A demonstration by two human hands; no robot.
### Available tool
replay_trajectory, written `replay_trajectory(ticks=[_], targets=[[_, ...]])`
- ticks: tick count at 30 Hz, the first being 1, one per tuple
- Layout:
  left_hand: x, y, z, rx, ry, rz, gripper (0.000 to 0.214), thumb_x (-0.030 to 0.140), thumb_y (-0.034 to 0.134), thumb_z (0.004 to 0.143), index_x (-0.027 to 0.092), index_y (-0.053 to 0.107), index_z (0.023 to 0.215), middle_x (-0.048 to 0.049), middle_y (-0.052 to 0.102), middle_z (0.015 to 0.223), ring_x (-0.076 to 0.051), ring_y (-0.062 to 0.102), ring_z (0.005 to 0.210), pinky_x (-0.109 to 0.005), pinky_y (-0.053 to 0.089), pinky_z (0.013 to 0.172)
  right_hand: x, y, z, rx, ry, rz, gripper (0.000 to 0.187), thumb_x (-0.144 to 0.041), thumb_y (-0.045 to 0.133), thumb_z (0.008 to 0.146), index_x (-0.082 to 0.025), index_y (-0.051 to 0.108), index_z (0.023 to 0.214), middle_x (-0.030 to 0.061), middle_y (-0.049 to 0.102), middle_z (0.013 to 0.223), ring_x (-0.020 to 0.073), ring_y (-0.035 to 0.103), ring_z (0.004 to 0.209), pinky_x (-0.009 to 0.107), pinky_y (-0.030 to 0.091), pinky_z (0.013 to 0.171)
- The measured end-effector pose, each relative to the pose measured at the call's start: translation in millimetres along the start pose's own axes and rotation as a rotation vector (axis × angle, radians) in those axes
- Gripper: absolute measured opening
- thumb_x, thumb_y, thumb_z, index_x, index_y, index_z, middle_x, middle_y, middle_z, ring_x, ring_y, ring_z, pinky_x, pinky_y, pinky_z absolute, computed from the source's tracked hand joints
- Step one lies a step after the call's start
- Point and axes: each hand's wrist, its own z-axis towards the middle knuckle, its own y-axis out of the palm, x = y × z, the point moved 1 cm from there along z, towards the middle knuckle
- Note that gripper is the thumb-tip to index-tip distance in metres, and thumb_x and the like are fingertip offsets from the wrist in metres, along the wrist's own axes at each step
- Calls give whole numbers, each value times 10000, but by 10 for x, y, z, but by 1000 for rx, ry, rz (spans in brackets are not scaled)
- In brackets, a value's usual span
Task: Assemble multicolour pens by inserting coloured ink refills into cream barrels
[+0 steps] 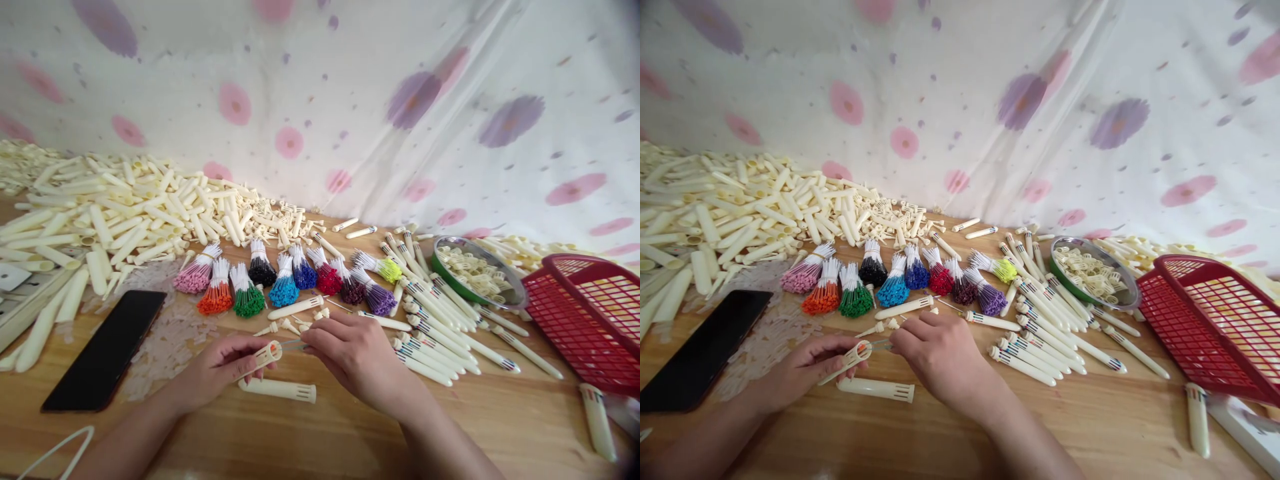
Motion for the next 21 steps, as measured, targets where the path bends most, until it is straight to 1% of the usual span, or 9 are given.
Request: replay_trajectory(ticks=[4,8,11,14,17,19,21], targets=[[2,1,0,-16,2,4,251,339,642,789,249,720,1010,-62,775,815,-178,682,638,-263,545,569,-3,15,7,-35,-27,-42,238,-156,419,934,-166,597,775,8,608,677,136,479,608,265,296,529],[-8,8,3,-27,-16,34,275,359,640,786,231,722,1015,-86,773,848,-216,703,684,-298,559,581,-6,26,0,-59,-69,-67,227,-105,421,911,-172,582,766,7,599,680,137,450,599,278,281,530],[-11,18,7,-31,-35,51,283,350,632,794,229,715,1036,-88,769,879,-218,708,711,-297,564,590,0,30,-9,-74,-83,-67,220,-85,428,895,-180,568,754,6,596,677,141,445,599,283,280,529],[-10,24,11,-21,-16,81,262,318,635,790,240,721,1025,-73,773,836,-203,700,665,-286,567,568,0,25,-11,-95,-87,-71,231,-77,421,889,-186,558,738,1,593,669,143,436,595,287,287,532],[-22,14,10,37,18,129,235,269,663,759,243,739,980,-55,771,784,-183,683,589,-271,568,538,-5,18,-9,-108,-71,-58,229,-81,428,890,-183,552,727,-6,595,664,136,436,593,276,288,533],[-38,3,8,98,42,169,227,242,694,724,243,749,945,-57,770,838,-197,700,654,-277,578,588,-7,20,-9,-103,-43,-46,225,-88,442,890,-178,542,709,-11,591,650,128,433,579,268,275,526],[-53,-2,8,157,77,206,228,225,730,681,244,754,907,-60,764,894,-223,709,771,-296,579,675,-8,29,-10,-87,-4,-35,224,-91,451,885,-175,529,692,-15,582,629,122,424,557,265,256,513]])
